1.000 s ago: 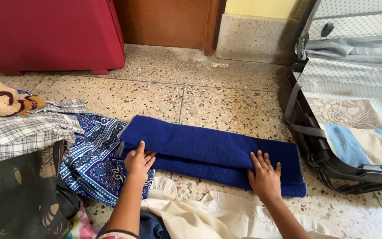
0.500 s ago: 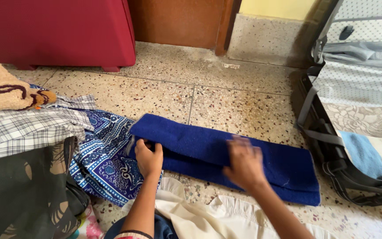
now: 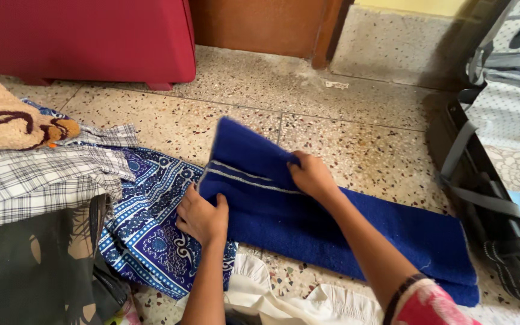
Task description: The person folds a blue cloth by hand and places it into an open black suitcase on the floor.
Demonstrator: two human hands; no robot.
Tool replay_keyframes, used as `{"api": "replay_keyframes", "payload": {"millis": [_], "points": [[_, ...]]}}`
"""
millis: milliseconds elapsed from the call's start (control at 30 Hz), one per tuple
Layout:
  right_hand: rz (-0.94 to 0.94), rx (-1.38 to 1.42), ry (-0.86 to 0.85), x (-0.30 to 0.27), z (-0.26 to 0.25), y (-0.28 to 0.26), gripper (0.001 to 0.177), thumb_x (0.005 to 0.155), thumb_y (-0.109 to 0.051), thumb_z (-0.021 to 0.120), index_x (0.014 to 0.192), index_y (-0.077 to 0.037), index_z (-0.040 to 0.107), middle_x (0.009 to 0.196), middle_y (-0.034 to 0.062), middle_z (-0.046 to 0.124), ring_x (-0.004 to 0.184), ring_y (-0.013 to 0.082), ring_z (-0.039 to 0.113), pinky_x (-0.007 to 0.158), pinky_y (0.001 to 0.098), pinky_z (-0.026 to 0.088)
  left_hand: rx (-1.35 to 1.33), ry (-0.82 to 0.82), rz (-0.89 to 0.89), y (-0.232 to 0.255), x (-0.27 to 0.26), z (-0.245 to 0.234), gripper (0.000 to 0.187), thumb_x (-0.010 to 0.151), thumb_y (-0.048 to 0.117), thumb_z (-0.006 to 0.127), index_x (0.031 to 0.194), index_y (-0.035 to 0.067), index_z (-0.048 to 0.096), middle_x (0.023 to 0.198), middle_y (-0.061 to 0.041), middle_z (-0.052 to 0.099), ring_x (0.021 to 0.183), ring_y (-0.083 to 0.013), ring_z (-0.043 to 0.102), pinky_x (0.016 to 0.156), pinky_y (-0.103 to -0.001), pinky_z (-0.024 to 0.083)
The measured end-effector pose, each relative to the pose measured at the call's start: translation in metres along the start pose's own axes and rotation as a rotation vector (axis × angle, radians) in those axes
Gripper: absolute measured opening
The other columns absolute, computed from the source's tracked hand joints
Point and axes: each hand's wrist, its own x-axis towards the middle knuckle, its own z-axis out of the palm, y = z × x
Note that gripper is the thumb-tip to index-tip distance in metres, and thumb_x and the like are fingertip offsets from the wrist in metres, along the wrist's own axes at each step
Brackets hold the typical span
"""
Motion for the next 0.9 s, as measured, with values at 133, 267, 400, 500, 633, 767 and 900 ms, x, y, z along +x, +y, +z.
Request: {"api": "replay_keyframes", "payload": {"millis": [133,267,400,500,633,767,900], "points": [[0.018,0.07,-0.035,0.002,-0.001,0.009,0.035,0.092,-0.027,0.062,0.12,-0.007,0.069,0.101,0.0269,0.073,0.101,0.0433,0.07,0.09,0.0481,0.054,0.019,-0.202,-0.161,0.01,0.008,-0.017,0.056,0.079,0.047,0.075,0.122,0.013,0.068,0.118,-0.009,0.071,0.12,-0.0296,0.059,0.105,-0.061,0.032],[-0.013,0.055,-0.031,-0.002,0.001,-0.001,0.036,0.091,-0.026,0.062,0.121,-0.008,0.068,0.101,0.0274,0.073,0.101,0.0441,0.07,0.09,0.0486,0.054,0.142,-0.284,-0.117,0.014,0.024,-0.028,0.054,0.084,0.06,0.071,0.11,0.013,0.073,0.104,-0.012,0.075,0.101,-0.0327,0.07,0.104,-0.061,0.034],[-0.081,-0.11,-0.083,-0.019,-0.013,-0.025,0.06,0.078,-0.026,0.07,0.135,-0.009,0.058,0.097,0.0263,0.072,0.095,0.0444,0.07,0.087,0.0506,0.054,0.129,-0.529,-0.103,-0.005,0.062,-0.011,0.05,0.074,0.055,0.079,0.102,0.013,0.08,0.099,-0.013,0.076,0.095,-0.035,0.073,0.086,-0.049,0.055],[-0.009,-0.346,-0.279,-0.023,-0.013,-0.047,0.082,0.078,-0.049,0.08,0.145,-0.014,0.049,0.104,0.0214,0.071,0.098,0.0424,0.069,0.086,0.0529,0.055,-0.047,-0.696,-0.078,-0.024,0.093,0.022,0.049,0.067,0.042,0.083,0.098,0.003,0.084,0.095,-0.019,0.082,0.088,-0.0314,0.081,0.077,-0.039,0.059],[-0.078,-0.256,-0.043,-0.011,-0.009,-0.048,0.034,0.093,-0.042,0.065,0.114,-0.016,0.073,0.091,0.0199,0.074,0.088,0.0427,0.072,0.079,0.0534,0.057,-0.268,-0.841,0.094,-0.027,0.119,0.063,0.048,0.067,0.033,0.085,0.106,0.004,0.08,0.098,-0.015,0.081,0.087,-0.0264,0.077,0.079,-0.036,0.058],[0.011,-0.111,0.078,0.002,-0.026,-0.046,0.031,0.094,-0.042,0.063,0.113,-0.02,0.075,0.081,0.0204,0.074,0.08,0.0415,0.072,0.075,0.0521,0.057,-0.628,-0.755,0.221,-0.016,0.127,0.073,0.04,0.082,0.029,0.076,0.112,0.004,0.074,0.099,-0.015,0.081,0.089,-0.0286,0.075,0.079,-0.038,0.058],[-0.026,-0.147,0.071,-0.013,-0.032,-0.056,0.032,0.092,-0.041,0.063,0.118,-0.023,0.073,0.084,0.0214,0.073,0.078,0.0433,0.071,0.072,0.0529,0.057,-0.149,-0.534,0.312,-0.011,0.107,0.063,0.047,0.081,0.033,0.079,0.118,0.005,0.069,0.11,-0.02,0.074,0.104,-0.0398,0.07,0.088,-0.048,0.054]]}}
